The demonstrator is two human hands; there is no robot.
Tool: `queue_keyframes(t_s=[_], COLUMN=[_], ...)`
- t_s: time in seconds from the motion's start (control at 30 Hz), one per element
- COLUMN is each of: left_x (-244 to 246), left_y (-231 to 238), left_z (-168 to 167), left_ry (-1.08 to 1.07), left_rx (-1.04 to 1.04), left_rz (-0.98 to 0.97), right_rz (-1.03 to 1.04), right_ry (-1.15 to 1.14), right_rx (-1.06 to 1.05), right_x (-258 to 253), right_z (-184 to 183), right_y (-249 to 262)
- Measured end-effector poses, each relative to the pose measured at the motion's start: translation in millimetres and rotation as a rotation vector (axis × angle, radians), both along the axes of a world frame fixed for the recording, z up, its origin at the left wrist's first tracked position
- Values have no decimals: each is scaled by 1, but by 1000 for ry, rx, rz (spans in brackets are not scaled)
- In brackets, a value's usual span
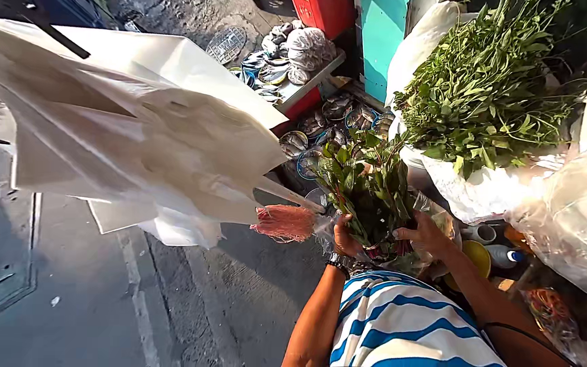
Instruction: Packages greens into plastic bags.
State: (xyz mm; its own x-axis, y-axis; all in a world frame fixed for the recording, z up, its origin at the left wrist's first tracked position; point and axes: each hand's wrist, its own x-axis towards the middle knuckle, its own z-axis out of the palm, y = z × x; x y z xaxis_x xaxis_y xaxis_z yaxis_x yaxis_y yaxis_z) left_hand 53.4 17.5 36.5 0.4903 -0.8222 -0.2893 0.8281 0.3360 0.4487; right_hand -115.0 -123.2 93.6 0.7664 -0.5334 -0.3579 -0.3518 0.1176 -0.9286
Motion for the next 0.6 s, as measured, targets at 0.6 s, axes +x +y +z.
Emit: queue_keyframes(t_s=[0.6], left_x=[12], left_y=[-42], left_z=[14], left_ry=[-89], left_rx=[201], left_rz=[-324], right_rz=[16], right_ry=[286], right_rx=[-293], right_x=[15], right_z=[-2], right_y=[-2])
